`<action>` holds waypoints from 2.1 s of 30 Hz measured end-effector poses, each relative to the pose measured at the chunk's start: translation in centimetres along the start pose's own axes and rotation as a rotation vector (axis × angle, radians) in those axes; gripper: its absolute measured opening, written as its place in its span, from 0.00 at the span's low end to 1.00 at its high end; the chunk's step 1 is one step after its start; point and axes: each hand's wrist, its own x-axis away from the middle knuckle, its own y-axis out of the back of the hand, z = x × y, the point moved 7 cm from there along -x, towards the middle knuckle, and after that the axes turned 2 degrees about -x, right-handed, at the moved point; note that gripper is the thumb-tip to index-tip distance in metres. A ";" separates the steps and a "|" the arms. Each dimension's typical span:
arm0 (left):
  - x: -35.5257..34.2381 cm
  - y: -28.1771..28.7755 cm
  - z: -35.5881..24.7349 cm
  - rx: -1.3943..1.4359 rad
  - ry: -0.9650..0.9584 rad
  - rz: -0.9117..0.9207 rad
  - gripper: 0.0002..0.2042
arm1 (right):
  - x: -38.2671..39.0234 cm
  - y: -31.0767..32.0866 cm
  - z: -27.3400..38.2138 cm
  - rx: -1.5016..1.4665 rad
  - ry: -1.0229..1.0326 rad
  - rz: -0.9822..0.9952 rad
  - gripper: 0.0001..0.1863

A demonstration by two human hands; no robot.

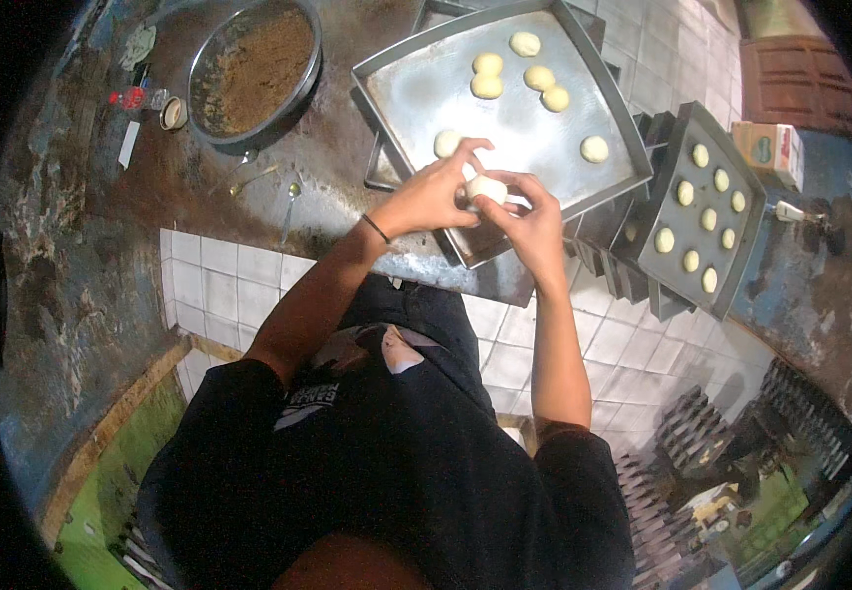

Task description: The person shapes portions of dough into round balls by hand, fills some with a dark paste from a bowl, and arranges them onto metal baking trays.

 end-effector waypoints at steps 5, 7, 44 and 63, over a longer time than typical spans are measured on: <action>3.7 5.3 5.5 0.000 0.280 -0.151 0.49 | -1.3 -3.7 -10.2 0.524 0.090 0.084 0.28; 5.9 6.9 6.5 -0.023 0.335 -0.173 0.48 | -1.7 -6.1 -10.9 0.770 0.183 0.138 0.38; -0.6 -8.2 8.5 -0.392 0.214 0.153 0.16 | -4.2 -2.9 -18.1 0.077 -0.207 0.243 0.16; 6.9 3.2 3.2 -0.046 0.259 -0.167 0.17 | -22.9 -5.7 -5.8 0.938 0.458 -0.012 0.07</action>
